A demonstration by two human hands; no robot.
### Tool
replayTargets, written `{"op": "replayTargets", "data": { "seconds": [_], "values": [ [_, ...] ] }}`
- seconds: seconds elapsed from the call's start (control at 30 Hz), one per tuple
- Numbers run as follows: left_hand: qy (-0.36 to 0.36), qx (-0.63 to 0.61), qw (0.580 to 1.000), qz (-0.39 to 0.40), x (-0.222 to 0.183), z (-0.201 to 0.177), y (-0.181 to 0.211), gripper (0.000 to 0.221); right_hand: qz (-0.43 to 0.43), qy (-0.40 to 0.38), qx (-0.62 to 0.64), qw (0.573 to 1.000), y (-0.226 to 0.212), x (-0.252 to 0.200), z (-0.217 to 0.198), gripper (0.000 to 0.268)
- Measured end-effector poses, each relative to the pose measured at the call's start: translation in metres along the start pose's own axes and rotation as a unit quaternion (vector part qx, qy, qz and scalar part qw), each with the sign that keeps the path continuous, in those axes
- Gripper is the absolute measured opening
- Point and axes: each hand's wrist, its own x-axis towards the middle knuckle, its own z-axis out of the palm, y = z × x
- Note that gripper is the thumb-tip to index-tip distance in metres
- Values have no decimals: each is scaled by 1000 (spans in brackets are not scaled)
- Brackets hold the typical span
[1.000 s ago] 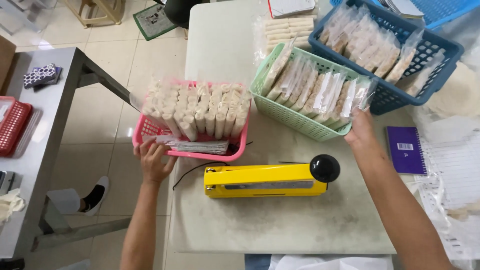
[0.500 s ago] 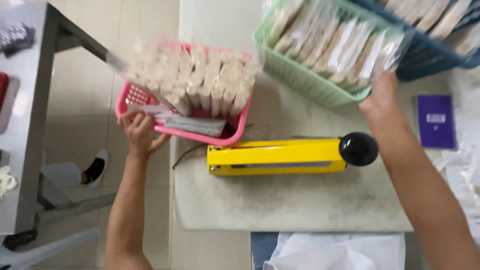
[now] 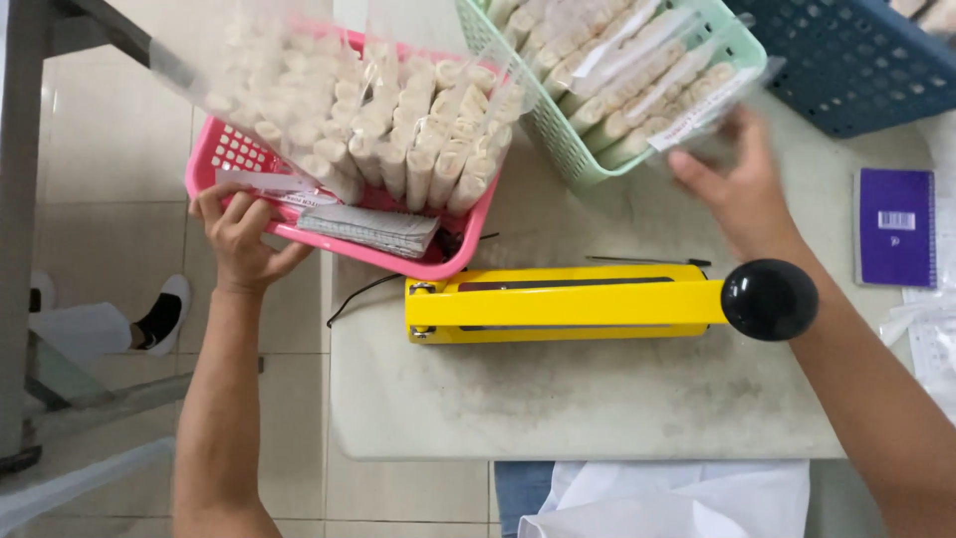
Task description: Packing bundles of food sticks into plastic bags and sealing them with a manual heat sealer.
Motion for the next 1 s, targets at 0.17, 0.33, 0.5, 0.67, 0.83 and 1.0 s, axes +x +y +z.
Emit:
{"op": "replayTargets", "data": {
  "seconds": [0.17,0.33,0.5,0.67,0.83,1.0],
  "values": [
    [-8,3,1000,11,1,-4,-5,56,-576,77,-624,522,52,58,-78,52],
    [-13,5,1000,14,10,-11,-6,58,-674,65,-624,389,17,78,-15,39],
    [-31,-34,999,-1,-2,-4,-31,65,-700,46,-559,441,15,86,38,38],
    [-16,25,999,15,-1,-15,-25,58,-708,-42,-585,393,-7,90,50,38],
    [-14,21,1000,16,2,-15,-28,56,-717,-107,-574,381,-22,102,37,44],
    [3,3,1000,30,7,-10,-32,63,-702,-184,-568,389,-22,133,9,47]
  ]
}}
